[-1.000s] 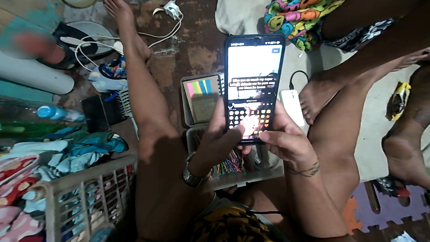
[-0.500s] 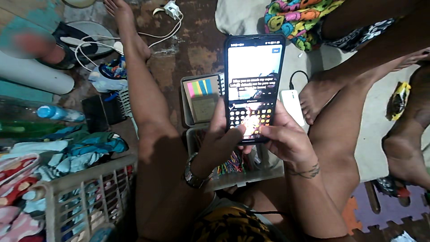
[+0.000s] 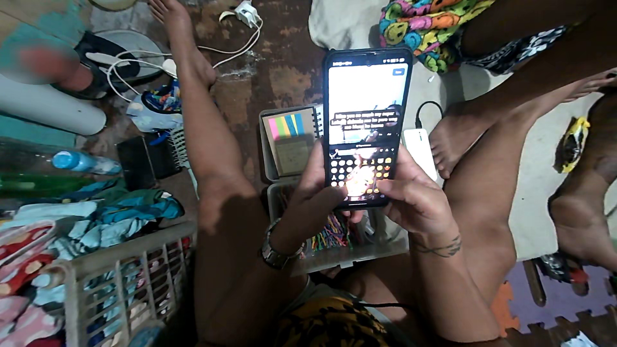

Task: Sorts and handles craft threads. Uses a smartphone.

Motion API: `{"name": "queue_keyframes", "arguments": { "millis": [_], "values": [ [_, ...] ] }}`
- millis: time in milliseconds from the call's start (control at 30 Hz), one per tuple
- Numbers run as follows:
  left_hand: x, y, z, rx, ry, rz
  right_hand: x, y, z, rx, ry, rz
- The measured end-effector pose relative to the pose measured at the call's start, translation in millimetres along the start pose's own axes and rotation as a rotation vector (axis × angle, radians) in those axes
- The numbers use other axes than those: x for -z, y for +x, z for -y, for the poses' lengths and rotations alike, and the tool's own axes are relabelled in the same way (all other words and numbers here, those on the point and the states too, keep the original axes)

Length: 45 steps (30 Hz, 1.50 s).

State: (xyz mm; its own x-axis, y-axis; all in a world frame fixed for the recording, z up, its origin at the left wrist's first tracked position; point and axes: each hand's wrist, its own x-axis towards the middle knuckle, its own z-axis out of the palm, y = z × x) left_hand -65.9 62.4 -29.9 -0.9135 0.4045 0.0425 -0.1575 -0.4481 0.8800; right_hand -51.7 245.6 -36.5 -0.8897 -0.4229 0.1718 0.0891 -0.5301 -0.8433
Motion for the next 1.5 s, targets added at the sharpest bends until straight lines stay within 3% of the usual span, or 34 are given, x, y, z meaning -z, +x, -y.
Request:
{"name": "queue_keyframes", "arguments": {
  "millis": [133, 267, 367, 467, 533, 600, 700, 767, 800, 867, 933, 1033, 1233, 1300, 1333, 1367, 1400, 1433, 1500],
  "values": [
    [15.4, 1.8, 12.4, -0.076, -0.083, 0.21, -0.4, 0.3, 0.1, -0.001, 0.006, 0.009],
    [15.4, 0.8, 12.0, -0.023, -0.031, 0.126, -0.2, 0.2, 0.7, -0.012, -0.004, 0.003],
    [5.1, -1.7, 1.9, 0.067, 0.016, -0.061, 1.7, -1.2, 1.2, -0.021, -0.009, 0.004],
    [8.8, -1.9, 0.7, 0.027, 0.053, 0.047, 2.6, -1.8, 1.9, -0.025, -0.004, 0.015],
    [3.5, -0.4, -6.1, 0.112, 0.047, -0.054, 1.8, -2.4, 2.9, -0.021, 0.003, 0.007],
    [6.1, 0.4, -6.7, 0.1, 0.01, 0.016, 1.6, -2.7, 3.6, -0.014, 0.011, 0.021],
    [0.9, 0.6, -13.9, 0.163, 0.065, -0.025, 0.7, -2.0, 4.4, -0.014, 0.019, 0.022],
    [28.6, 2.1, 23.3, 0.04, 0.1, 0.091, 1.5, -1.8, 4.2, -0.017, 0.028, 0.028],
    [58.8, 7.0, 66.6, -0.139, 0.085, 0.215, 2.4, -2.0, 3.8, -0.018, 0.034, 0.041],
    [84.7, 9.1, 102.0, -0.151, 0.155, 0.269, 3.3, -1.8, 3.2, -0.017, 0.039, 0.053],
    [76.2, 5.7, 90.2, -0.107, 0.12, 0.232, 3.6, -1.9, 3.4, -0.015, 0.039, 0.056],
    [32.5, 1.2, 20.1, 0.083, -0.027, 0.256, 4.1, -1.8, 3.4, -0.016, 0.052, 0.062],
    [29.4, -2.9, 11.9, 0.094, -0.015, 0.208, 5.0, -3.2, 4.0, -0.031, 0.061, 0.062],
    [40.8, 4.8, 33.5, -0.128, -0.083, 0.347, 5.2, -3.0, 4.0, -0.023, 0.057, 0.067],
    [51.3, 17.9, 56.0, -0.369, -0.153, 0.491, 5.1, -3.0, 4.0, -0.02, 0.05, 0.068],
    [45.3, 16.0, 49.3, -0.375, -0.113, 0.438, 4.6, -3.1, 4.1, -0.021, 0.034, 0.064],
    [19.9, -0.7, 11.1, -0.085, 0.037, 0.158, 3.7, -3.2, 4.2, -0.022, 0.011, 0.056],
    [13.3, -4.6, -4.0, 0.016, 0.131, 0.165, 3.2, -3.2, 4.0, -0.021, -0.004, 0.055],
    [11.7, -3.2, -4.0, 0.012, 0.133, 0.193, 2.3, -3.1, 3.1, -0.011, -0.023, 0.052]
  ]
}}
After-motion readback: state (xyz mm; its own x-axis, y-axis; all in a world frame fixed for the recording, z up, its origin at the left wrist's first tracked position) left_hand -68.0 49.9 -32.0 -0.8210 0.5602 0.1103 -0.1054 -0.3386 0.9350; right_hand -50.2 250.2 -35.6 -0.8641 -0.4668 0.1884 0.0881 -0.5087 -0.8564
